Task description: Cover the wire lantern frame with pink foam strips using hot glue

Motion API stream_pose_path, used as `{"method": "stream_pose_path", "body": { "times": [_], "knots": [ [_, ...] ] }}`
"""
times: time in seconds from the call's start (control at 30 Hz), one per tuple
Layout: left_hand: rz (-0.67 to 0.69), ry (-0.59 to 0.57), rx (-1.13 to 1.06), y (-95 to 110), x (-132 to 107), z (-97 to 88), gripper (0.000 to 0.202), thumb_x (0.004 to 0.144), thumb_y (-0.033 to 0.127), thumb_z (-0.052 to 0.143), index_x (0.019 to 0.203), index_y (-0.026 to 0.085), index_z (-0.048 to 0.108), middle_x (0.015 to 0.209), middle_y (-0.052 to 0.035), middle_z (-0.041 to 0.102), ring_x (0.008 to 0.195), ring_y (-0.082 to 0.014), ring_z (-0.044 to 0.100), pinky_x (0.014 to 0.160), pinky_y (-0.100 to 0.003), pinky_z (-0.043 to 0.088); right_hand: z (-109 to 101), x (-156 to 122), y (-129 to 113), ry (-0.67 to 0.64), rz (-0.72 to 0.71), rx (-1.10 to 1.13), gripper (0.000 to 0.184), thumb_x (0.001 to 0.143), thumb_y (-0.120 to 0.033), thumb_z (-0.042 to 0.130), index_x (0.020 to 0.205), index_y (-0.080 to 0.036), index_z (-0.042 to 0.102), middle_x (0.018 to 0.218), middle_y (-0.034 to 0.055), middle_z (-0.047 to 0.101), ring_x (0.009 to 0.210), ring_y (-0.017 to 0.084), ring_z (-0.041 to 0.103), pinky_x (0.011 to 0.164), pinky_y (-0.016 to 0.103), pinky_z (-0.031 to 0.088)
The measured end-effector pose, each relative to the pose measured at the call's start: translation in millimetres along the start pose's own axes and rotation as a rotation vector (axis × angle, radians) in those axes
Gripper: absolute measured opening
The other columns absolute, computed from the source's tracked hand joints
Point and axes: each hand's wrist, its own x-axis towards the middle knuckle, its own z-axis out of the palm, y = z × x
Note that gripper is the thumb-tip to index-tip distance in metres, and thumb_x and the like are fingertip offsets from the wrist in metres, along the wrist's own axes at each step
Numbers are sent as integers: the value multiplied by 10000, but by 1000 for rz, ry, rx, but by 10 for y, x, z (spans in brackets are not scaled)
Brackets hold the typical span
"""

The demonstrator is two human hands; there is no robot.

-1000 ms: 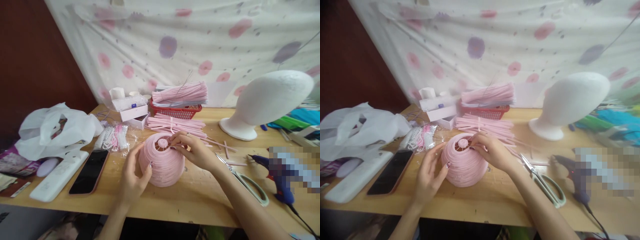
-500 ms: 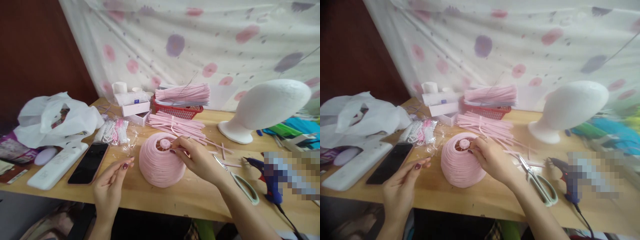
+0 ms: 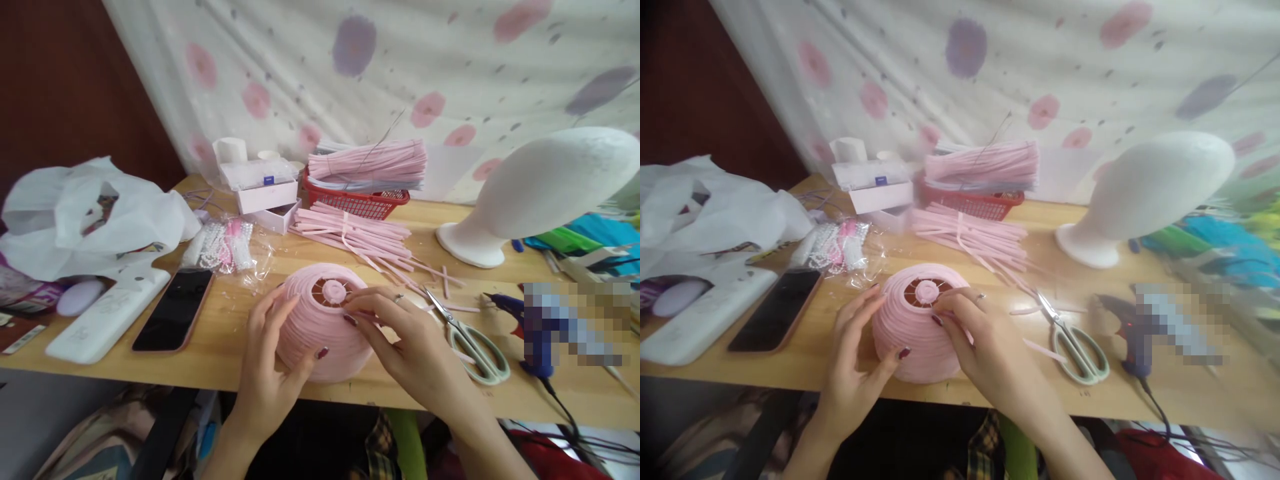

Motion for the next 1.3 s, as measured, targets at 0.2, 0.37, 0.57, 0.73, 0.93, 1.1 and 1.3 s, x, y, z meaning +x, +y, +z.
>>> {"method": "stream_pose_path", "body": {
  "times": [0.2,0.37,0.57,0.73,0.93,1.1,1.3],
  "knots": [
    [-11,-66,-27,-9,64,21,635,930,380,687,1481,233,407,1505,-150,471,1431,-276,441,1158,-454,442,-81,14,49,-70,-129,-56,236,1017,-67,480,1160,-187,624,1119,72,655,1016,137,662,865,254,524],
    [-3,-103,-6,-8,101,2,576,924,373,692,1435,248,458,1453,-126,507,1381,-261,486,1121,-424,475,-91,26,98,-56,-176,-136,275,967,-14,485,1135,-169,637,1104,95,663,970,171,673,800,288,542],
    [41,-85,-32,-31,96,27,539,920,334,709,1390,212,476,1461,-150,501,1400,-256,479,1146,-417,452,-94,66,115,-29,-238,-280,327,951,11,436,1125,-167,647,1064,95,681,899,191,676,722,300,538],
    [72,-54,-44,-26,63,52,544,905,274,737,1365,162,469,1483,-198,485,1410,-273,480,1151,-451,449,-119,114,113,-45,-312,-341,325,978,-8,398,1108,-163,653,1004,94,679,841,178,659,664,264,521],
    [139,112,-5,68,76,-84,230,842,160,794,998,189,628,1232,-98,620,1204,-232,588,1074,-446,500,-154,59,90,-60,-162,-209,220,1005,-116,506,1179,-219,593,1089,68,710,939,186,689,766,295,546],
    [154,124,-130,161,146,-192,198,817,35,773,825,193,653,839,21,660,819,-126,648,881,-324,566,-132,-5,107,173,177,234,71,937,-251,704,964,-240,639,1004,36,720,977,191,694,832,310,565],
    [-9,104,-141,398,331,-187,172,935,133,661,953,284,742,902,73,770,792,-87,736,732,-175,608,-122,52,140,318,354,727,77,846,-269,815,787,-256,767,955,17,791,949,178,746,853,303,619]
  ]
}}
